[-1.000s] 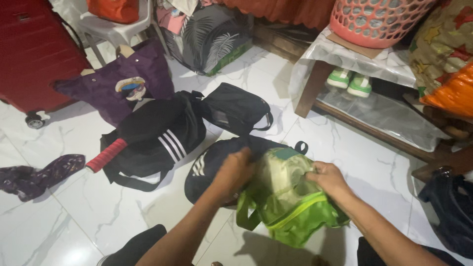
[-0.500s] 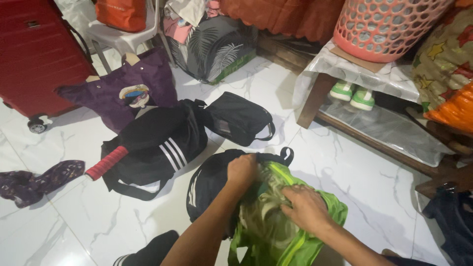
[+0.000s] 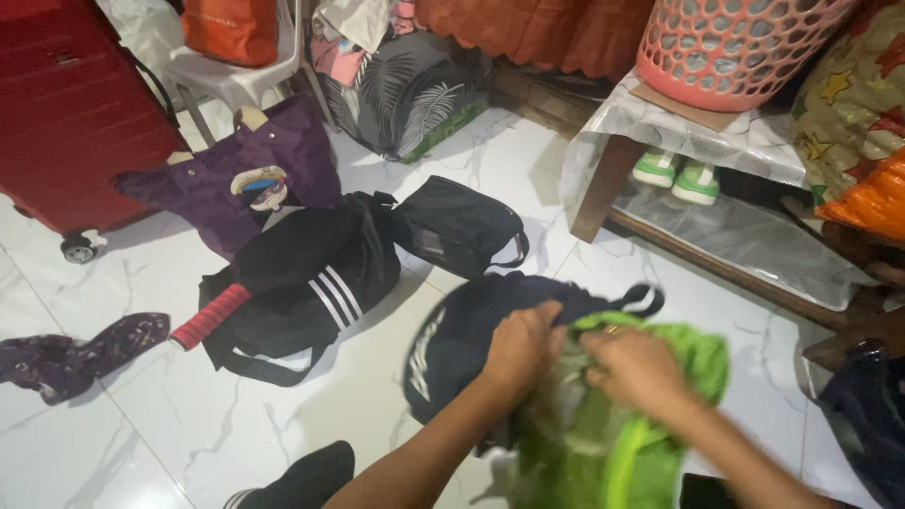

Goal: The person packs a dark blue backpack with a green mesh shoe bag containing white sneakers. They place the shoe bag into the backpack, then add a small black pouch, and finally zip the backpack closed.

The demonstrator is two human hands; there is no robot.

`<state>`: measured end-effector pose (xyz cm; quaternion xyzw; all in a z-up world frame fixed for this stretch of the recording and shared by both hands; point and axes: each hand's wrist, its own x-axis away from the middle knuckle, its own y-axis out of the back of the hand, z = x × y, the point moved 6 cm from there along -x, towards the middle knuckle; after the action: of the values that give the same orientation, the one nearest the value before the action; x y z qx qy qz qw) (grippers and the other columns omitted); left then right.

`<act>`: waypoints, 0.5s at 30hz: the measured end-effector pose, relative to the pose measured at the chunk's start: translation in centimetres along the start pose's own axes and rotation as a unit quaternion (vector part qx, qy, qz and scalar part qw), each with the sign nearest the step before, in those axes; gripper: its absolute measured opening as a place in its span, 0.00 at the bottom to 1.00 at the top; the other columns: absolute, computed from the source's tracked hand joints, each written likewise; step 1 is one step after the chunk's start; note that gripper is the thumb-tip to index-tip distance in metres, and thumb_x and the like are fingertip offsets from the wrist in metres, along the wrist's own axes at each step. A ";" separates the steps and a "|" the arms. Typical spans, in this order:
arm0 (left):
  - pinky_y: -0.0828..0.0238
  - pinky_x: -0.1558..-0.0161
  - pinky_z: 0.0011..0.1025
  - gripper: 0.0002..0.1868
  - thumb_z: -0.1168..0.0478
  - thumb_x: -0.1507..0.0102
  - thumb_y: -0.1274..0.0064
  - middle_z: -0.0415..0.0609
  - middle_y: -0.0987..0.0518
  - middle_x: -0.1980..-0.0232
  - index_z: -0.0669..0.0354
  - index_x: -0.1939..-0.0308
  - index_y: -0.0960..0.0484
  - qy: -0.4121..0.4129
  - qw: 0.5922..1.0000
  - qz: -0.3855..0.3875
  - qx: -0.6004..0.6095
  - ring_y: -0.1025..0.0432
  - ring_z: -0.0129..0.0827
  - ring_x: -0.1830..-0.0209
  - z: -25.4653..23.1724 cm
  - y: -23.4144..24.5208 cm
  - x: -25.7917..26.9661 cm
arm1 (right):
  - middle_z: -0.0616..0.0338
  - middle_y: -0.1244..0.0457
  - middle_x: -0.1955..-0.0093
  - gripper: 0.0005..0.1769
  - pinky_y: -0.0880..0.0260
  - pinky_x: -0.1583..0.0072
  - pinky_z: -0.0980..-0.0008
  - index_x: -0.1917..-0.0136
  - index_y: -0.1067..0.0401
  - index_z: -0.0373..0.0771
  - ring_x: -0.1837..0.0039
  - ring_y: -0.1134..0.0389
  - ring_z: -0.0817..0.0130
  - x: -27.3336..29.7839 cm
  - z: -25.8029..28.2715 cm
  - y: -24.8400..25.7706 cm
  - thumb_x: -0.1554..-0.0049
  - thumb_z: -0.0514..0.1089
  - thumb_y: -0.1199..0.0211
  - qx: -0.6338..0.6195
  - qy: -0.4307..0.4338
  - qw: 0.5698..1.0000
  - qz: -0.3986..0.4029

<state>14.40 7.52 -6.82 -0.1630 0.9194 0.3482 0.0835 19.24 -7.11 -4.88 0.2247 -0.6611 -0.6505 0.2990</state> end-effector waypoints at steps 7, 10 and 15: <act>0.25 0.55 0.48 0.19 0.54 0.33 0.51 0.70 0.19 0.57 0.68 0.48 0.20 0.099 0.969 -0.098 0.205 0.24 0.62 0.52 1.8 -0.8 -1.4 | 0.54 0.30 0.57 0.19 0.29 0.48 0.49 0.47 0.22 0.51 0.50 0.28 0.52 -2.4 -2.0 10.9 0.54 0.51 0.32 0.139 0.090 0.986 0.016; 0.26 0.54 0.49 0.21 0.50 0.31 0.55 0.69 0.19 0.58 0.66 0.49 0.21 0.184 0.963 -0.049 0.191 0.23 0.62 0.55 3.6 -1.8 -2.1 | 0.50 0.31 0.63 0.17 0.30 0.53 0.46 0.52 0.22 0.48 0.54 0.28 0.49 -4.1 0.2 10.8 0.57 0.47 0.33 0.154 0.160 0.975 -0.005; 0.30 0.58 0.54 0.20 0.49 0.29 0.56 0.69 0.19 0.61 0.63 0.57 0.19 0.081 0.983 -0.101 0.127 0.26 0.66 0.57 4.3 -0.5 -2.2 | 0.49 0.33 0.64 0.09 0.31 0.58 0.46 0.61 0.23 0.44 0.59 0.29 0.45 -6.2 2.7 4.2 0.59 0.43 0.34 0.133 0.233 0.963 -0.001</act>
<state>16.84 10.57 -9.74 -0.2708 0.9387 0.2038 0.0638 22.24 -0.68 -1.31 0.4083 -0.6533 -0.4868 0.4117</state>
